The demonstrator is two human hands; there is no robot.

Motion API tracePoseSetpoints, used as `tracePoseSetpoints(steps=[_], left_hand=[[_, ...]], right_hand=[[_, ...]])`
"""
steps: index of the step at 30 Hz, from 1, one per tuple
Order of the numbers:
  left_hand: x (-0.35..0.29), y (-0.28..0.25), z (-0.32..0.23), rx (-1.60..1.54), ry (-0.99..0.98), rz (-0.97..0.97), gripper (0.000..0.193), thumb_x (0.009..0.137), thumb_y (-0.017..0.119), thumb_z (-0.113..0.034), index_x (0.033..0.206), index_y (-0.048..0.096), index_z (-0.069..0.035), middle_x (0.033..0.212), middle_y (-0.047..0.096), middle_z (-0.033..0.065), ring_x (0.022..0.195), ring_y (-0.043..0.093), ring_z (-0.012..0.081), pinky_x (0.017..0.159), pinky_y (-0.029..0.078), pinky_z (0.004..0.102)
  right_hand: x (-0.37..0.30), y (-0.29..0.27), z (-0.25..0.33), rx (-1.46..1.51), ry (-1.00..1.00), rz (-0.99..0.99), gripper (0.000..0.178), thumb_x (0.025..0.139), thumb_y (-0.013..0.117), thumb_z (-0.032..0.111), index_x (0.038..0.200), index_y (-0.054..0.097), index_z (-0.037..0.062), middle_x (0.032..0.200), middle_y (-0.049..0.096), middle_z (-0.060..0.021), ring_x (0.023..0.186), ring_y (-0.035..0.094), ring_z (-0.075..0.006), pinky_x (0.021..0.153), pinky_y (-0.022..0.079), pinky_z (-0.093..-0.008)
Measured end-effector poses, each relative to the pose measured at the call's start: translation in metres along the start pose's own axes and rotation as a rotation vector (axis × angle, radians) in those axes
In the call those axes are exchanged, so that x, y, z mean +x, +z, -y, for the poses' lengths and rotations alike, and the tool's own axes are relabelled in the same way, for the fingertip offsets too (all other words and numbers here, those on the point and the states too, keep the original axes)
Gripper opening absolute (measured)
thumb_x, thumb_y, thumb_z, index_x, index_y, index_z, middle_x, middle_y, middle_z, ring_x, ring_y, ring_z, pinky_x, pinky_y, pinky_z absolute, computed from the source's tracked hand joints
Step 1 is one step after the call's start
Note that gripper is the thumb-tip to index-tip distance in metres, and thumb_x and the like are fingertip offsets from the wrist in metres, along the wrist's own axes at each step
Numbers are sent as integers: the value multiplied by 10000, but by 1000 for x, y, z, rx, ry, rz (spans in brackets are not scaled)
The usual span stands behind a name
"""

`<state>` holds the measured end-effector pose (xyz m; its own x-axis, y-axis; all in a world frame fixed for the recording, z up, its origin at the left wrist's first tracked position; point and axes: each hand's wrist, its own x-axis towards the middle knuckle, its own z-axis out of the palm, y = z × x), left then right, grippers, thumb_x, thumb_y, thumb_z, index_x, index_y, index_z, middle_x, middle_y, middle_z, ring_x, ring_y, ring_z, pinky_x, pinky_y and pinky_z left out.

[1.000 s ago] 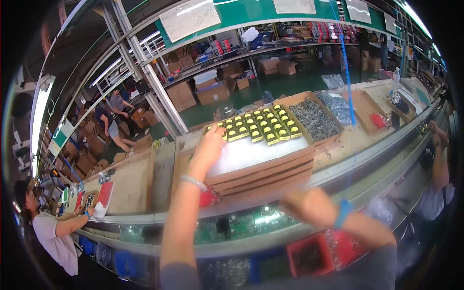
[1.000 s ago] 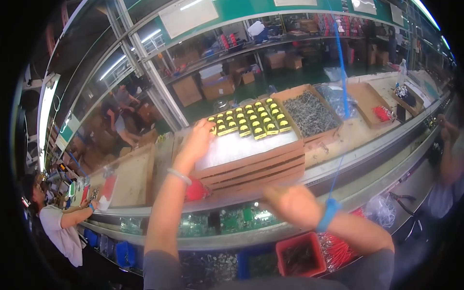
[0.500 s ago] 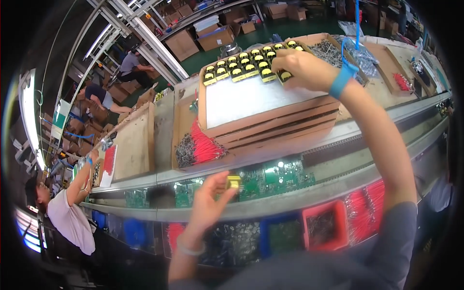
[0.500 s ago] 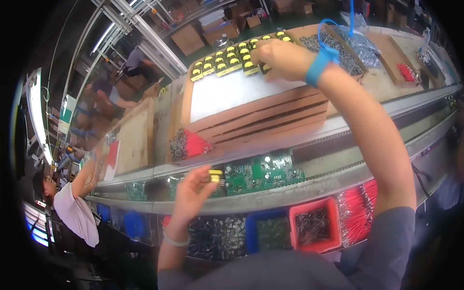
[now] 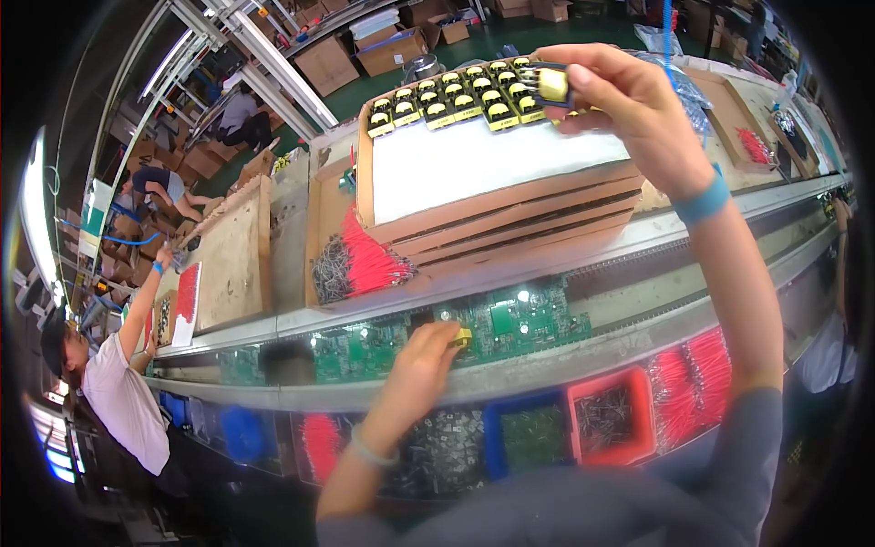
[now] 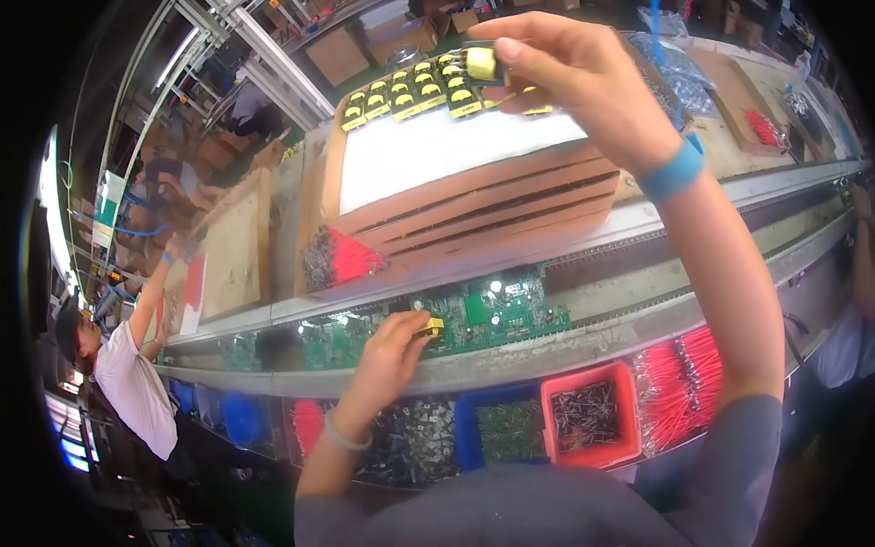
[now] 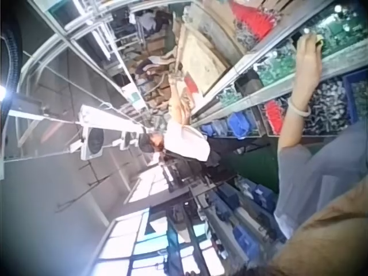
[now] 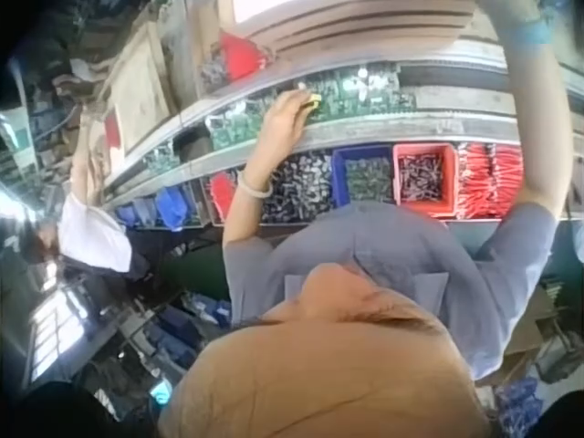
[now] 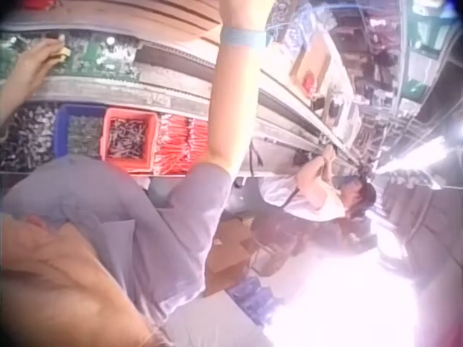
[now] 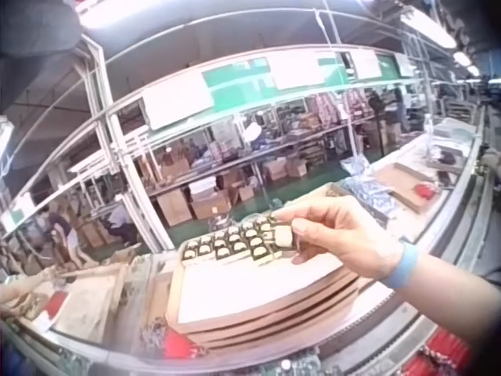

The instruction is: The person assembles circuit boards on an assembly line by inserting electronic components, transformers, and wires into the boards by hand.

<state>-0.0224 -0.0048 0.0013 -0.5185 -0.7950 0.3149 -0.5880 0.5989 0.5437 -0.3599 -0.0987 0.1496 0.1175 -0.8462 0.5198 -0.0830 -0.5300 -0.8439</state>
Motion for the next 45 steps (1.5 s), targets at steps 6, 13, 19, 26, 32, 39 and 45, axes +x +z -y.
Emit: tracePoseSetpoints(steps=[6, 13, 19, 26, 32, 39, 45], left_hand=[[8, 2, -1, 27, 59, 47, 307, 843, 688, 39, 1147, 650, 41, 1144, 655, 201, 1039, 651, 381, 895, 554, 417], [5, 4, 2, 100, 111, 102, 309, 821, 656, 46, 1130, 652, 47, 1144, 662, 188, 1031, 656, 361, 885, 558, 405], [4, 9, -1, 234, 130, 77, 378, 766, 624, 35, 1143, 659, 41, 1149, 665, 163, 1017, 641, 326, 911, 531, 407], [2, 7, -4, 369, 167, 42, 443, 757, 636, 8, 1199, 670, 24, 1202, 599, 157, 1112, 576, 326, 944, 490, 421], [-16, -12, -12, 364, 41, -15, 463, 775, 626, 47, 1235, 670, 6, 1211, 583, 186, 1129, 570, 366, 970, 483, 443], [-86, -60, 0, 362, -297, -197, 293, 900, 618, 68, 1178, 680, -4, 1197, 606, 200, 1098, 619, 372, 919, 523, 418], [-146, -85, 15, 442, -496, -269, 245, 882, 612, 87, 1106, 685, 19, 1141, 609, 183, 1035, 628, 353, 892, 523, 407]], right_hand=[[-60, 0, 21, 349, 266, 11, 436, 980, 667, 194, 1364, 584, 5, 1109, 694, -98, 901, 695, -154, 850, 592, -287], [-114, 23, 24, 194, 454, 61, 470, 879, 711, -50, 1325, 563, -68, 1164, 696, -121, 1039, 681, -169, 902, 575, -310], [-143, 42, -17, -504, 111, 237, 366, 821, 730, -36, 1176, 642, -37, 1006, 685, -185, 936, 704, -318, 832, 570, -373], [-157, 61, -65, -718, -165, 442, 287, 802, 628, 5, 1088, 628, -19, 1023, 660, -148, 961, 640, -327, 853, 555, -398], [-161, 63, -71, -791, -192, 523, 374, 728, 648, -25, 1102, 632, -24, 1062, 669, -157, 957, 631, -333, 837, 562, -396], [-161, 64, -73, -811, -228, 514, 290, 798, 600, 35, 1080, 641, -21, 1027, 665, -140, 948, 635, -286, 863, 549, -361], [-167, 69, -68, -911, -216, 573, 380, 737, 614, -15, 1113, 623, -61, 1128, 643, -188, 1004, 616, -344, 885, 541, -406]])
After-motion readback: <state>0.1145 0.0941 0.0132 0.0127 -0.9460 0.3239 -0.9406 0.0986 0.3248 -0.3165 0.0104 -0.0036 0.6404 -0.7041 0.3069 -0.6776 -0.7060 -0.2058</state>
